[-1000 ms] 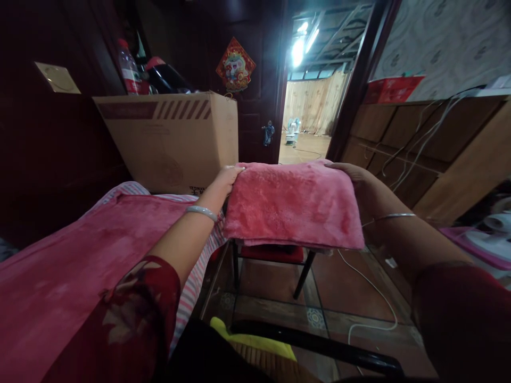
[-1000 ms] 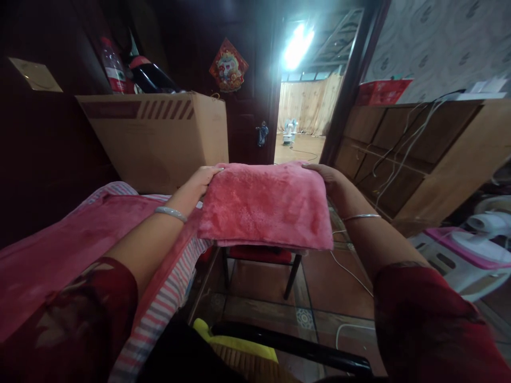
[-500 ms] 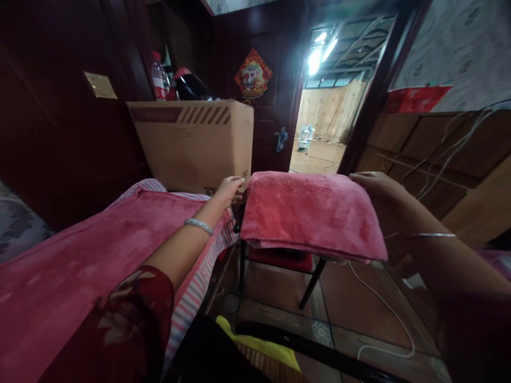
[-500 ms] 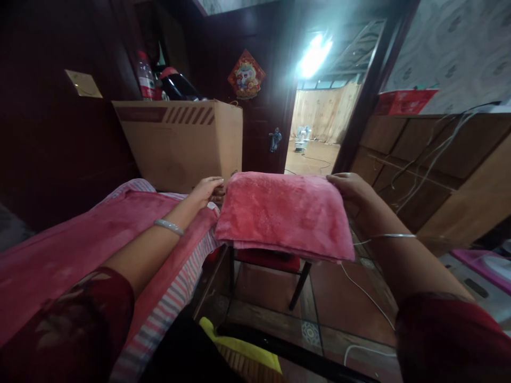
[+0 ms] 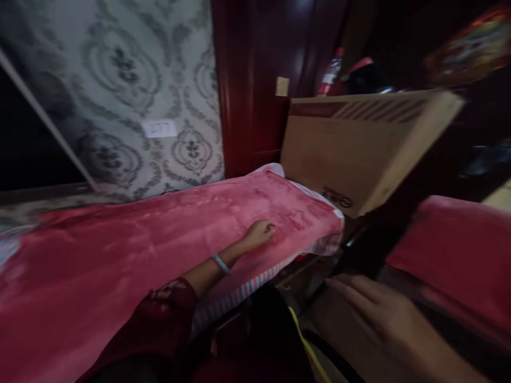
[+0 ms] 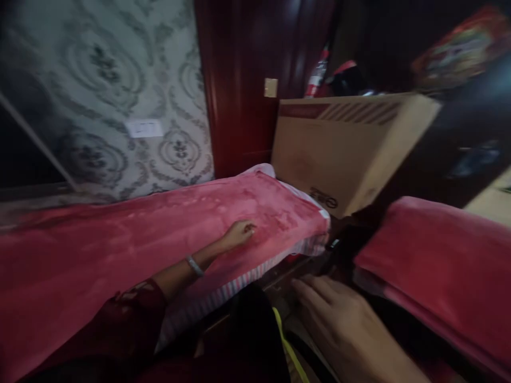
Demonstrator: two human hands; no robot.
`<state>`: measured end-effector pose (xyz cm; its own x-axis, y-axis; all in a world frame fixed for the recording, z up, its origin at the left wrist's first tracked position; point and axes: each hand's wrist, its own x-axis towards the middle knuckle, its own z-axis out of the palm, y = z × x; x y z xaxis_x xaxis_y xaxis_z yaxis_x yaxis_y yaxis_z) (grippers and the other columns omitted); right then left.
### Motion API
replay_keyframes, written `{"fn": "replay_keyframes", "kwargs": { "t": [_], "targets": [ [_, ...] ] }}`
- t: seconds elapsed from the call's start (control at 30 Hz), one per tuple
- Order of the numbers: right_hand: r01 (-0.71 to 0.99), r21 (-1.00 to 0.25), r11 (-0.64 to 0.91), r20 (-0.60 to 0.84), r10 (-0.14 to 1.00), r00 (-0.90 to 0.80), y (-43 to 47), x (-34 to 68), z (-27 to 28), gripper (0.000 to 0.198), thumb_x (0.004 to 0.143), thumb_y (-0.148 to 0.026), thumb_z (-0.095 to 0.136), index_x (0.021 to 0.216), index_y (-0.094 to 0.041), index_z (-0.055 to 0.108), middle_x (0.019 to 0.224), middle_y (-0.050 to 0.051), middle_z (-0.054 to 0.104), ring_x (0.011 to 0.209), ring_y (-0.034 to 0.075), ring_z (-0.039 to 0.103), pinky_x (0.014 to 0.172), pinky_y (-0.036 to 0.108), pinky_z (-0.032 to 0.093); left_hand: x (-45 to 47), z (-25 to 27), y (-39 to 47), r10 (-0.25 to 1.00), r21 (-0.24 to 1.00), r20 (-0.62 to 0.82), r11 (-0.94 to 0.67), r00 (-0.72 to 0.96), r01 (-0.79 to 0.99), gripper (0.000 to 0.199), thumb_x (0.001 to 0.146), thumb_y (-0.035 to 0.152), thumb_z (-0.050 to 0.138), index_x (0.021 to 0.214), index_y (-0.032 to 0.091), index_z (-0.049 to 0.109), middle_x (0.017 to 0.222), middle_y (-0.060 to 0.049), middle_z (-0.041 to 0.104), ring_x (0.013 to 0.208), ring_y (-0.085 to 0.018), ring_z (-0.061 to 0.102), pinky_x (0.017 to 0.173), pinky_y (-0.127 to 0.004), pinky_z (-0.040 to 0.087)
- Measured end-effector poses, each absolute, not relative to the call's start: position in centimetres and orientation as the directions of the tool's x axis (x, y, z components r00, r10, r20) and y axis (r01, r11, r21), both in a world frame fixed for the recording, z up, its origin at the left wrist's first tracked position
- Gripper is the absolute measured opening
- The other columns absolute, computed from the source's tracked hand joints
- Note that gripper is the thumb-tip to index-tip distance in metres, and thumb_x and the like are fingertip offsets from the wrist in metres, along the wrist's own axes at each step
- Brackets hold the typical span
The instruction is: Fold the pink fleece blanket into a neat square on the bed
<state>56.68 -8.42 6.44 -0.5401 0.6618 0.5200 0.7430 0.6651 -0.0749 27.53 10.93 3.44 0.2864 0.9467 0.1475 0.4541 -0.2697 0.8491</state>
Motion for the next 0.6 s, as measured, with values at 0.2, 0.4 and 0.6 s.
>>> {"fn": "replay_keyframes", "kwargs": {
  "t": [0.2,0.4,0.6],
  "targets": [
    [0.506,-0.213,0.836,0.449,0.544,-0.709,0.1,43.4,0.5,0.039,0.103,-0.027,0.038,0.118,-0.025,0.074,0.108,0.009,0.077,0.091,0.021,0.076,0.076,0.032,0.064,10.7,2.1,3.2,0.958,0.320,0.228,-0.243,0.175,0.916,0.055,0.091,0.028,0.055,0.144,0.014,0.054,0.150,-0.019,0.054,0.140,-0.031,0.050,0.121,-0.048,0.037],
    [0.426,-0.209,0.880,0.472,0.472,-0.745,9.8,33.8,-3.6,0.048,0.100,-0.040,0.040,0.132,-0.019,0.068,0.129,0.015,0.071,0.120,0.030,0.067,0.101,0.049,0.057,-2.0,1.0,-5.5,0.935,0.183,0.170,0.280,-0.311,0.942,0.063,0.098,0.039,0.048,0.154,0.010,0.041,0.162,-0.024,0.037,0.154,-0.036,0.028,0.126,-0.060,0.019],
    [0.573,-0.086,0.815,0.458,0.543,-0.704,15.6,30.0,-10.0,0.060,0.096,-0.047,0.032,0.144,-0.022,0.059,0.143,0.012,0.062,0.135,0.034,0.056,0.110,0.057,0.048,-7.6,-2.5,-11.4,0.840,0.150,0.031,0.532,-0.542,0.833,0.071,0.101,0.053,0.041,0.160,0.015,0.033,0.169,-0.021,0.022,0.158,-0.036,0.017,0.124,-0.065,0.015]
  ]
}}
